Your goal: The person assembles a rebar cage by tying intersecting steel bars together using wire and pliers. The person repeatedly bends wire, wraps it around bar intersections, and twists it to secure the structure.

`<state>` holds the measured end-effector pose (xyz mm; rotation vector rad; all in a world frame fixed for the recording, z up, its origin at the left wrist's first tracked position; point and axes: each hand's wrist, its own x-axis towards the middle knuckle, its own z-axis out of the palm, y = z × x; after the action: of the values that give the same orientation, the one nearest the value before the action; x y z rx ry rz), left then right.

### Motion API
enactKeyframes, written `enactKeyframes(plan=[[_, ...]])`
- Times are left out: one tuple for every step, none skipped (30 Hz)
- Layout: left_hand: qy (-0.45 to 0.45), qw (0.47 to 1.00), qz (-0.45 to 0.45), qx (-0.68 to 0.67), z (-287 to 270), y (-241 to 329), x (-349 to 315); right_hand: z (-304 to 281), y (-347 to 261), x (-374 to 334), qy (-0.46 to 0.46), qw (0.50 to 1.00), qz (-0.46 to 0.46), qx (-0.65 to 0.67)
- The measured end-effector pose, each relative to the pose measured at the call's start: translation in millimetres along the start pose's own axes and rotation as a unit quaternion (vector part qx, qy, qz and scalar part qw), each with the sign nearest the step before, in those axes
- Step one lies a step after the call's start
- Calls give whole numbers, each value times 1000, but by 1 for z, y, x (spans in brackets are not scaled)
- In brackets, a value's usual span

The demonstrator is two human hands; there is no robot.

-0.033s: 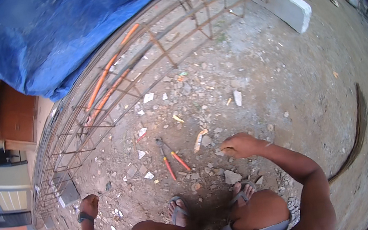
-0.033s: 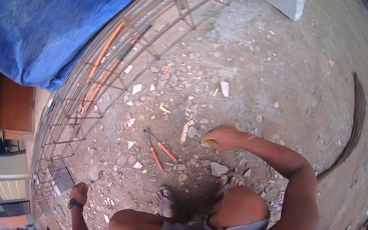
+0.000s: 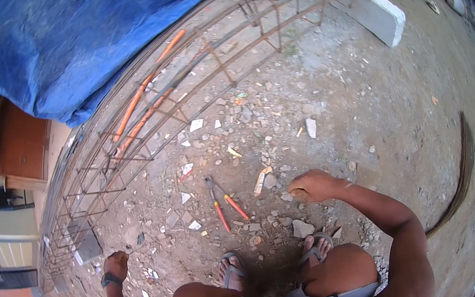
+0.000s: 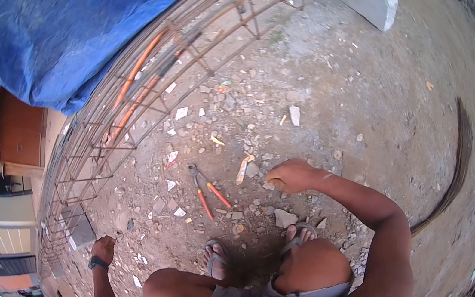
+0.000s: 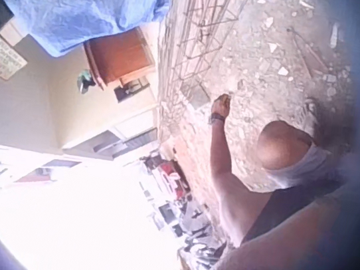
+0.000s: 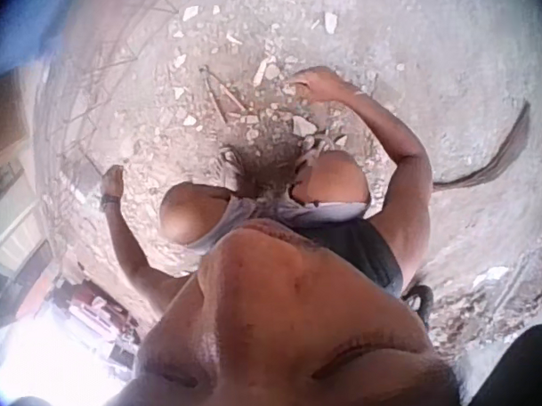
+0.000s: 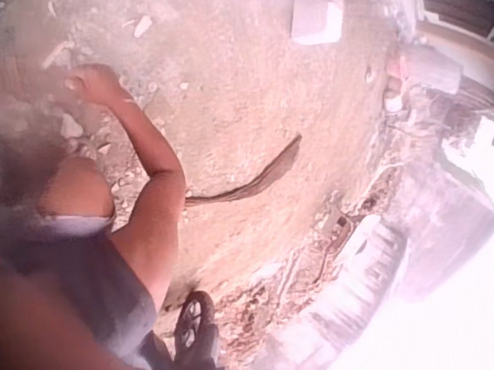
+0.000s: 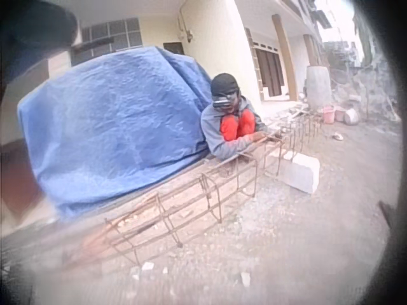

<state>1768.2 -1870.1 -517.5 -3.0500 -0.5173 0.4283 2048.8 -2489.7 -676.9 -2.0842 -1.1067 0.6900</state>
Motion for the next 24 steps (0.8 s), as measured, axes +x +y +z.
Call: enactKeyframes(plan=[[-26, 999, -32, 17, 12, -14, -6, 0, -5, 10, -14, 1000, 5, -15], [-47, 998, -19, 47, 26, -25, -4, -1, -12, 21, -24, 999, 12, -30], [-71, 994, -9, 77, 48, -39, -2, 0, -25, 38, -26, 999, 7, -33], [-102, 988, 0, 114, 65, -53, -1, 8, -40, 59, -30, 999, 2, -27], [-131, 984, -9, 120, 82, -53, 11, 21, -55, 79, -34, 999, -3, -18], [-126, 987, 14, 100, 92, -28, 41, 24, -61, 92, -39, 997, 23, -60], [-105, 990, 34, 84, 94, -4, 57, 37, -60, 104, -47, 993, 48, -95], [-81, 992, 55, 74, 102, 1, 69, 51, -61, 117, -59, 988, 65, -128], [-81, 994, 62, 47, 109, 13, 85, 64, -56, 124, -72, 983, 70, -156], [-59, 994, 94, 14, 118, 30, 101, 75, -45, 124, -90, 976, 82, -180], [-43, 991, 126, -15, 127, 45, 112, 89, -38, 121, -107, 970, 95, -196], [-50, 987, 141, -64, 129, 67, 118, 99, -31, 117, -114, 976, 104, -154], [-54, 979, 160, -110, 131, 93, 123, 104, -21, 111, -113, 980, 118, -112], [-16, 968, 205, -142, 144, 109, 124, 112, -18, 104, -109, 983, 129, -68], [24, 951, 252, -175, 158, 127, 126, 120, -16, 96, -85, 987, 127, -48], [32, 937, 277, -210, 160, 156, 123, 125, -13, 82, -56, 989, 133, -31], [38, 921, 301, -243, 160, 185, 117, 130, -14, 69, -25, 990, 137, -13], [40, 905, 332, -263, 162, 211, 115, 134, -15, 60, -1, 993, 120, -22], [42, 886, 364, -284, 164, 237, 114, 134, -20, 52, 3, 993, 116, -24], [20, 870, 385, -307, 163, 269, 109, 133, -27, 40, 8, 992, 119, -27], [-3, 854, 404, -328, 157, 298, 100, 134, -35, 31, 12, 992, 121, -29], [-23, 842, 415, -344, 156, 314, 95, 136, -45, 31, 13, 992, 122, -22], [-85, 826, 415, -371, 159, 324, 93, 139, -54, 34, 13, 992, 124, -15], [-145, 806, 415, -397, 164, 336, 91, 136, -62, 30, 14, 992, 127, -14]])
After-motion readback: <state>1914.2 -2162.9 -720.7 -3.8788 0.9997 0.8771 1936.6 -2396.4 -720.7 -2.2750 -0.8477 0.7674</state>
